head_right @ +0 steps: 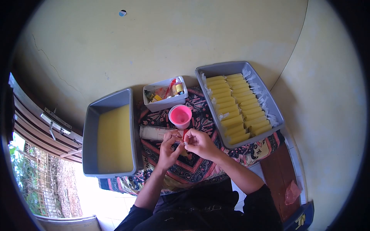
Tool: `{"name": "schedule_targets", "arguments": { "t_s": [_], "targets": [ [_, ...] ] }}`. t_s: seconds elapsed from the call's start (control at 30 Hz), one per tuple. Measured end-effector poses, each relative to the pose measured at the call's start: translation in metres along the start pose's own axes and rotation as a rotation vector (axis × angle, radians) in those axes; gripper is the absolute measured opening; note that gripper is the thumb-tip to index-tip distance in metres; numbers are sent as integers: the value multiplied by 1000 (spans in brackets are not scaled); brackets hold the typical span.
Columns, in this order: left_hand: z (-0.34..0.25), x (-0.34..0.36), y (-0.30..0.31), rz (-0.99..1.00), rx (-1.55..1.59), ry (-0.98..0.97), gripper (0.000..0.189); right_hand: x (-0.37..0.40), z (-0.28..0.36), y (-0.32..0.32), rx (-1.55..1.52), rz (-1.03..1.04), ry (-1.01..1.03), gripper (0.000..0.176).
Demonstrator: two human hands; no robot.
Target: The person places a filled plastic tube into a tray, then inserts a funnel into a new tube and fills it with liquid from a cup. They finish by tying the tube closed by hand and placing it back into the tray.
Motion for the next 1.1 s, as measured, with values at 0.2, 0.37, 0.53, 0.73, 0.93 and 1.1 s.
{"name": "schedule_targets", "arguments": {
  "t_s": [0.2,0.37,0.53,0.73,0.93,1.1],
  "targets": [
    [-5,2,-1,-71,-128,-44,12,0,-5,-2,-127,28,-61,16],
    [-4,3,-4,-70,-93,-52,13,-1,4,-8,361,-21,112,17],
    [-2,1,-2,-84,-112,-45,12,1,3,-21,530,-138,262,17],
    [-5,0,4,-90,-107,-40,12,-2,13,-19,544,-113,320,20],
    [-7,-5,6,-128,-147,-79,10,-7,4,-11,198,-113,92,16],
    [-3,-2,4,-171,-130,-73,10,-9,12,-13,385,-107,185,12]
  ]
}}
Point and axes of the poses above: each hand's wrist, its own x-axis away from the middle knuckle, its own y-axis out of the back of the hand, z = x × y, the point moved 1 cm from there along -x, towards the middle knuckle, and after that the axes turned 2 degrees about y, right-handed, at the moved point
